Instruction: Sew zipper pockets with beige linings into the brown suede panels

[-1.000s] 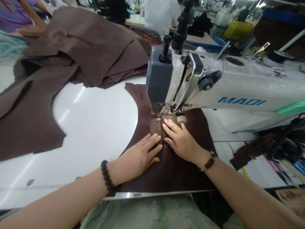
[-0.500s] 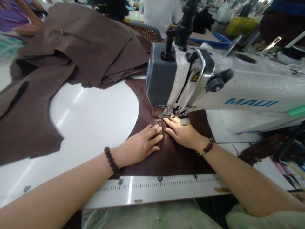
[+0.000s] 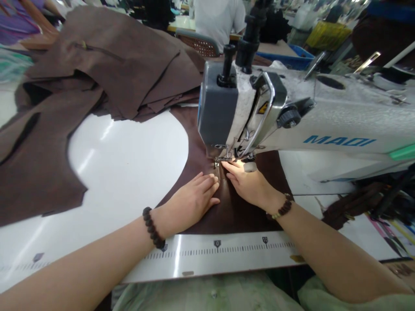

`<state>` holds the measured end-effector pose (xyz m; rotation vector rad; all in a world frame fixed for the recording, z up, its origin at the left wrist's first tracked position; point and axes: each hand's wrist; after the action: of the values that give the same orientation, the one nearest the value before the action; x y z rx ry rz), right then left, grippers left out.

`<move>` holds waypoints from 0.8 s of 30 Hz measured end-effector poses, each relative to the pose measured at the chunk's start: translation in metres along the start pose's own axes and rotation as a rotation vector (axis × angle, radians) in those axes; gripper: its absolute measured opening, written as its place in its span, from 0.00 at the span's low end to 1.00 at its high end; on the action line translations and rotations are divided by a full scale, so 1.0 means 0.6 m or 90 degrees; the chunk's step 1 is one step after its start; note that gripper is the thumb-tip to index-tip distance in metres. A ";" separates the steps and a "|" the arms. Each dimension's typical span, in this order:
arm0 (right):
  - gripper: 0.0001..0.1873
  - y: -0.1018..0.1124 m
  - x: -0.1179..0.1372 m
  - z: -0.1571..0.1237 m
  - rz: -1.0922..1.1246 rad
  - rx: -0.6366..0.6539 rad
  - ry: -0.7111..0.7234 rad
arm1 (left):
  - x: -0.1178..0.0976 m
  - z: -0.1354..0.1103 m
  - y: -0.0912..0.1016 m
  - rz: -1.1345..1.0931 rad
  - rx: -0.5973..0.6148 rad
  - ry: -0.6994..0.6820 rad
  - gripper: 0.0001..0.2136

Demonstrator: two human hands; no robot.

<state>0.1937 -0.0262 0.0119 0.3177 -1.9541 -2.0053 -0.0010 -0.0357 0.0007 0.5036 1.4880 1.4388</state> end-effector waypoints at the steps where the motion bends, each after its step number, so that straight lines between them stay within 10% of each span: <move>1: 0.21 0.001 0.006 -0.004 -0.007 0.003 -0.016 | -0.003 0.000 -0.002 0.004 -0.003 0.007 0.19; 24: 0.20 -0.025 0.004 -0.005 -0.005 -0.013 -0.030 | 0.011 0.010 -0.007 -0.011 -0.008 0.025 0.18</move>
<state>0.1914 -0.0298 -0.0027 0.2754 -1.9623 -2.0541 0.0024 -0.0283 -0.0046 0.4565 1.5094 1.4515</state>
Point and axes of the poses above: each hand's wrist, its own z-axis towards the middle knuckle, its own y-axis out of the back of the hand, x = y × z, and after that the axes turned 13 degrees about -z, right-handed
